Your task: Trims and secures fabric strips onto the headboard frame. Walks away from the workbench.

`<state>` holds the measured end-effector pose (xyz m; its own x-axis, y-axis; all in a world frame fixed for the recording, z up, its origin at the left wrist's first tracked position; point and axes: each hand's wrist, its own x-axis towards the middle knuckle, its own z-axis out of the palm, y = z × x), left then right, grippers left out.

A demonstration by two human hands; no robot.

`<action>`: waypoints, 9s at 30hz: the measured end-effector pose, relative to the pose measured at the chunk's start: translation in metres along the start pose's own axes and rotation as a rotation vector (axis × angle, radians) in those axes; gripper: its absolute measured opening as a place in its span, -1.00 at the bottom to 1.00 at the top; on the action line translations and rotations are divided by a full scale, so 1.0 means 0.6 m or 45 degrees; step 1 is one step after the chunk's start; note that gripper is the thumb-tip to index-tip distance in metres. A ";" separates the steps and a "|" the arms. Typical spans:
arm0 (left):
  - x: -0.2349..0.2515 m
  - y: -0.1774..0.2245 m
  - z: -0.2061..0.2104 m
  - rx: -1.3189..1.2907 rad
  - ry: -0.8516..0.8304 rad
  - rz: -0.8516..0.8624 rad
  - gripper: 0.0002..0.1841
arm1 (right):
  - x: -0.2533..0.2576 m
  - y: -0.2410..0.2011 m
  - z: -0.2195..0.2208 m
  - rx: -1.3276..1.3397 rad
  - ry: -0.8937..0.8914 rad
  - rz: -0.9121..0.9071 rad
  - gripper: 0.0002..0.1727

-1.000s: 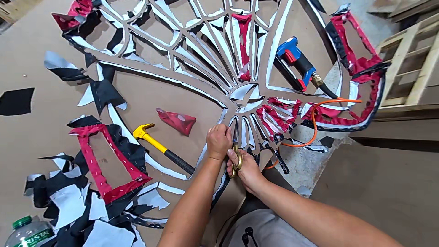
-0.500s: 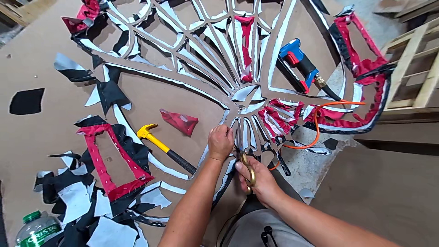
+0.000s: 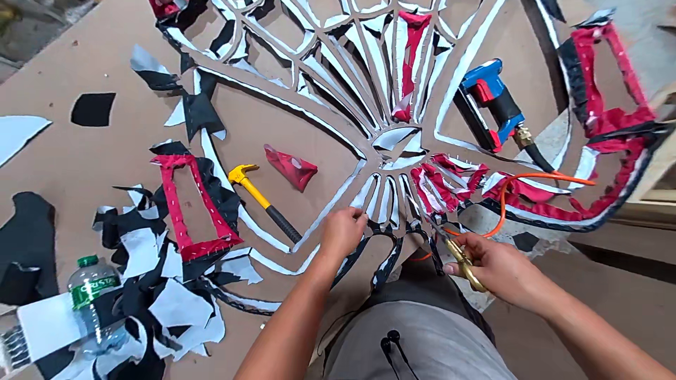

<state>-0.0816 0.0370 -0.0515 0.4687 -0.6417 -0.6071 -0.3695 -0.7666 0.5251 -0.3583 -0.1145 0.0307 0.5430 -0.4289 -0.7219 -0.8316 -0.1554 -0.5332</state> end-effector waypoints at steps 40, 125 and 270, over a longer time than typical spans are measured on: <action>0.016 -0.133 -0.036 -0.231 0.251 0.044 -0.71 | 0.234 -0.191 -0.044 -0.945 -0.684 -0.397 -0.62; 0.143 -0.007 -0.149 0.190 -0.253 -0.203 -0.27 | 0.143 -0.138 0.160 -0.533 0.413 -0.575 -0.51; 0.079 -0.033 -0.083 -0.659 -0.542 -0.408 -0.59 | 0.227 -0.194 0.107 -0.026 -0.113 0.241 -0.49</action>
<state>-0.0123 0.0228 -0.0611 0.0997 -0.4221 -0.9010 0.2076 -0.8768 0.4337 -0.1801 -0.0977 -0.0340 0.3844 -0.3722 -0.8448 -0.9214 -0.0977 -0.3762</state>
